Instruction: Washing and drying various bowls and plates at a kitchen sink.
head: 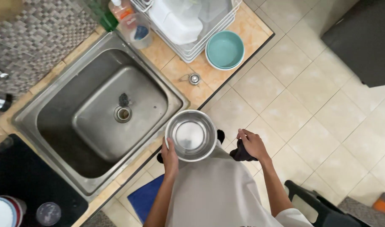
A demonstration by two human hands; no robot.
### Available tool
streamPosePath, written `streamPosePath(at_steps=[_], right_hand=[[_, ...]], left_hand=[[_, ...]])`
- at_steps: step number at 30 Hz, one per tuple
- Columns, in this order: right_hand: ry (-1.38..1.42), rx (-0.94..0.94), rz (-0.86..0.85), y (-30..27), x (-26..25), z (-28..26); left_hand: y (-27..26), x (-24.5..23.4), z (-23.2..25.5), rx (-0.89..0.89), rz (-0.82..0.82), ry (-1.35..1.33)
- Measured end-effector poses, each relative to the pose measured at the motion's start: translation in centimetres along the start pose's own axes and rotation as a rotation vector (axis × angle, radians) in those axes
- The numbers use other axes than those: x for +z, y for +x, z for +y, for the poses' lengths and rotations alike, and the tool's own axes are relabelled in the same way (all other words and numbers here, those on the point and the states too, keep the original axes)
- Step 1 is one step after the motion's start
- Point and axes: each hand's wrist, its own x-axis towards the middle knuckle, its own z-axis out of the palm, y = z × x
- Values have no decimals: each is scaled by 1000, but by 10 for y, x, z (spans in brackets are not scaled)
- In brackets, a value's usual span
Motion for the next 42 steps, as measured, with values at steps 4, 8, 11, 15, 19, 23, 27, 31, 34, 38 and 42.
streamPosePath(at_steps=[4,8,11,15,19,23,27,31,34,38,42], right_hand=[[-136,-56,-62,38,-57,9],[-190,-89,-112,87,-104,9],[-52,-160,-36,140,-129,-3],[29,-358,298,222,-146,-46],[-123,-720,553,286,-149,-97],[-312,-902,621,351,-152,-131],[-503,-980,516,401,-123,-122],[-560,-988,438,398,-118,-124],[-615,-988,468,387,-134,-144],[-453,-1098,456,354,-148,-138],[139,-601,-177,359,-133,-96]], left_hand=[[-6,51,4,4,32,-27],[-11,90,10,-8,100,-97],[-20,110,19,-27,141,-105],[-20,130,20,-68,169,-145],[-6,155,27,-56,217,-184],[27,187,37,-12,247,-281],[31,203,42,24,322,-253],[21,205,-11,9,412,-254],[23,217,16,-10,505,-308],[6,239,31,-2,633,-502],[-9,266,41,48,763,-527]])
